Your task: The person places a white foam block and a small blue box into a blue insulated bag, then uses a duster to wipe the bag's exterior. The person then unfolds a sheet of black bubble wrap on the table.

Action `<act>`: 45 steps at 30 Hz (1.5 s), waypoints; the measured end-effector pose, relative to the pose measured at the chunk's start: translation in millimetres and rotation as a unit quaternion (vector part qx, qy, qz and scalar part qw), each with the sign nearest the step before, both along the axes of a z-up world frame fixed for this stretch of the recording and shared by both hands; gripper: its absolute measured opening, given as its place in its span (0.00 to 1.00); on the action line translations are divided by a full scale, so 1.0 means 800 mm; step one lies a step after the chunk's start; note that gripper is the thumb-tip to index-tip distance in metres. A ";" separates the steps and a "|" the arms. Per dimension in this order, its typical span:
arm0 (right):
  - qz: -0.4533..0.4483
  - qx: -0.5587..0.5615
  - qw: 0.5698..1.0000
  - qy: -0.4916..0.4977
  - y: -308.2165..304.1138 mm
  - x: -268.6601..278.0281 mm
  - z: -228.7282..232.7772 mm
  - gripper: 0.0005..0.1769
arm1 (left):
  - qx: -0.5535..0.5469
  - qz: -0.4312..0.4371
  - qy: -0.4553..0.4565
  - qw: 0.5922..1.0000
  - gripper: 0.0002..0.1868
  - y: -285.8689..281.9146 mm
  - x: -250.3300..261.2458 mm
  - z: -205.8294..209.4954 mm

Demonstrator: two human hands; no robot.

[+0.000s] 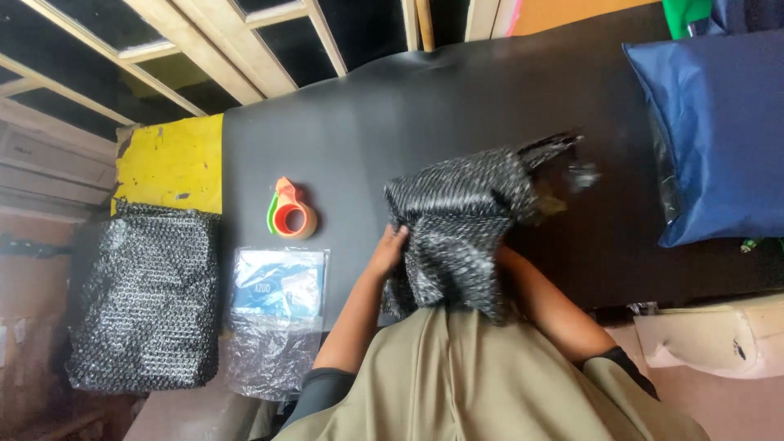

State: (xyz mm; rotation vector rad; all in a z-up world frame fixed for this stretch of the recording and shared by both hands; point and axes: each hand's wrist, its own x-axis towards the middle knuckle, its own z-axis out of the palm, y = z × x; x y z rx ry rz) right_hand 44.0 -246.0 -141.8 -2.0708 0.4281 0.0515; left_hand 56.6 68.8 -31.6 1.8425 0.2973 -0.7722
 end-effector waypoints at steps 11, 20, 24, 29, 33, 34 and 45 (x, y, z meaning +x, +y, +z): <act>-0.120 -0.151 0.958 -0.212 -0.225 -0.027 0.172 0.14 | 0.179 0.331 -0.286 0.881 0.23 0.290 0.078 0.126; -0.185 -0.381 0.801 -0.423 -0.277 -0.131 0.205 0.22 | 0.126 0.491 -0.470 0.723 0.19 0.522 0.015 0.174; -0.156 -0.300 0.941 0.027 -0.408 -0.151 0.000 0.45 | 0.260 0.415 -0.376 0.786 0.33 0.585 -0.019 0.141; -0.057 -0.204 0.891 0.401 -0.272 -0.139 0.167 0.32 | 0.415 0.257 0.001 0.873 0.48 0.482 -0.045 0.241; -0.137 -0.426 0.867 0.218 -0.247 -0.116 0.223 0.25 | 0.409 0.250 -0.004 0.877 0.45 0.484 -0.039 0.224; -0.134 -0.350 0.921 0.111 -0.202 -0.099 0.273 0.32 | 0.430 0.254 -0.020 0.866 0.44 0.508 -0.032 0.194; -0.083 -0.092 0.992 0.013 -0.075 0.084 0.051 0.15 | 0.286 0.215 -0.176 0.917 0.27 0.501 0.039 0.094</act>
